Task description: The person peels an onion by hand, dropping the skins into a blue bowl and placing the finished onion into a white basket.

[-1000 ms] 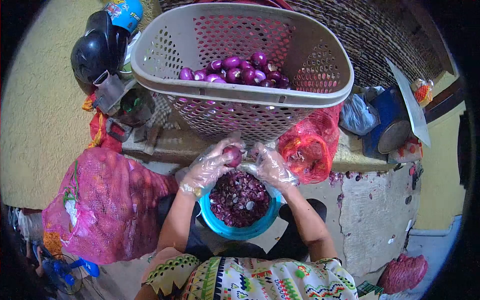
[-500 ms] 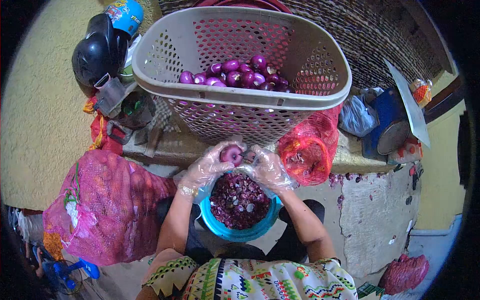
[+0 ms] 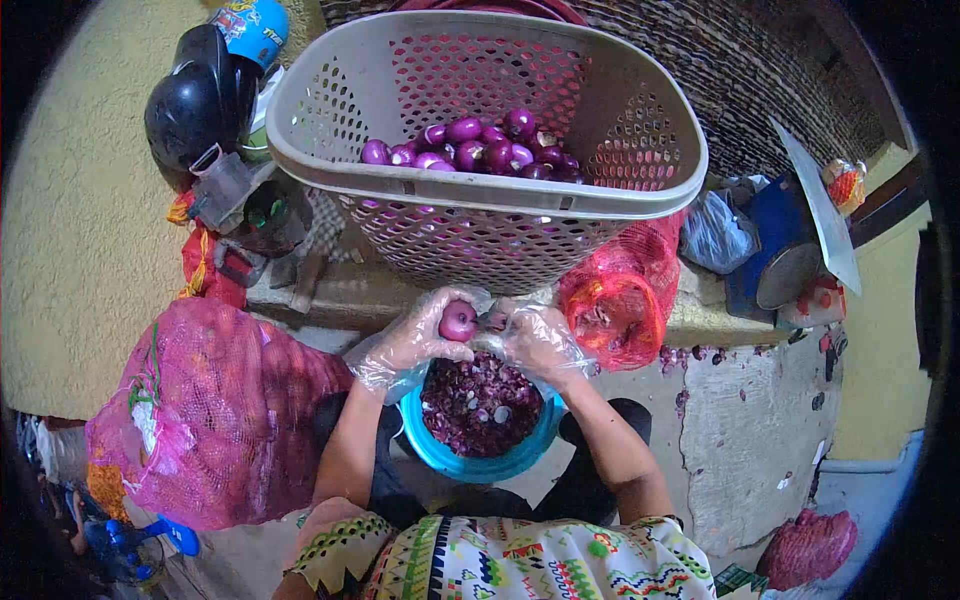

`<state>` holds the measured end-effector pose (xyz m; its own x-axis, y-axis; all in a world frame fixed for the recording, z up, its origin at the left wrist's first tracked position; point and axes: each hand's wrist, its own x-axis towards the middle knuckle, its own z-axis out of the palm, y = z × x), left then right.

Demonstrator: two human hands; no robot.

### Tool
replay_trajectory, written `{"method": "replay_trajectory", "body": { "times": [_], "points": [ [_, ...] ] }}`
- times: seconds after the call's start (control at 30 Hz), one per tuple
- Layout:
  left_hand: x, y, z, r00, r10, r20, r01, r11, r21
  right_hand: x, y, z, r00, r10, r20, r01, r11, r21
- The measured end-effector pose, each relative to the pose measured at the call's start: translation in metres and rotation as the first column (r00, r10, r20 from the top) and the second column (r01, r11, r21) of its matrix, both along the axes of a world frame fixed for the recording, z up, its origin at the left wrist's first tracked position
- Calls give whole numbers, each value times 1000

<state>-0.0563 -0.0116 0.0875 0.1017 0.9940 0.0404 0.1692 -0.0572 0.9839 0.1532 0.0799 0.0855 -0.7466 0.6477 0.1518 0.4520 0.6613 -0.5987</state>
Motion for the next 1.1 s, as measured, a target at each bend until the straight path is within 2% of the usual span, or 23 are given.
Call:
{"method": "replay_trajectory", "body": {
  "times": [0.07, 0.1, 0.17, 0.3, 0.4, 0.43, 0.5, 0.57, 0.6, 0.67, 0.77, 0.93, 1.0, 1.1],
  "points": [
    [3, -1, -6, 998, 41, 42, -40, 999, -33, 3, 0, -21, 991, 16, -132, 0, 993, 120],
    [3, -1, -10, 993, 84, 81, -79, 995, -66, 2, 0, -13, 991, 16, -132, 0, 993, 121],
    [1, 1, -19, 996, 77, 41, -75, 996, -48, 0, -3, 9, 999, -27, -29, 26, 999, -40],
    [-2, 5, -20, 997, 36, -62, -34, 998, 46, 2, -1, 5, 999, 2, -48, -2, 1000, 3],
    [-3, 6, -17, 994, 28, -102, -25, 999, 28, 3, -1, 5, 1000, 9, 20, -9, 1000, -8],
    [-2, 6, -17, 994, 26, -102, -24, 999, 26, 3, -1, 5, 1000, 8, 23, -7, 1000, -11],
    [0, 6, -16, 1000, -2, 21, 2, 1000, -3, 3, -1, -6, 1000, 5, 25, -4, 1000, -15],
    [0, 5, -8, 1000, -24, 8, 24, 1000, 10, 6, 0, -36, 992, -12, -123, 24, 995, 95],
    [0, 5, -6, 999, -44, -5, 44, 999, 23, 5, 0, -28, 992, -13, -123, 25, 995, 94],
    [-2, 4, -13, 999, -48, 2, 48, 999, 11, 2, -1, -3, 1000, 15, 7, -15, 997, 71],
    [-3, 4, -13, 999, -53, 11, 53, 998, -14, 0, 0, 4, 998, 48, 32, -51, 994, 100],
    [-1, 4, -11, 998, -57, 21, 58, 997, -50, -1, -1, 7, 999, 14, 46, -20, 991, 130],
    [2, 2, -7, 978, -13, 210, 48, 986, -161, -3, -2, 13, 997, 3, 80, -14, 992, 129],
    [1, 3, -3, 987, -38, 155, 62, 986, -152, -3, -3, 19, 996, 5, 91, -19, 989, 148]
  ]
}}
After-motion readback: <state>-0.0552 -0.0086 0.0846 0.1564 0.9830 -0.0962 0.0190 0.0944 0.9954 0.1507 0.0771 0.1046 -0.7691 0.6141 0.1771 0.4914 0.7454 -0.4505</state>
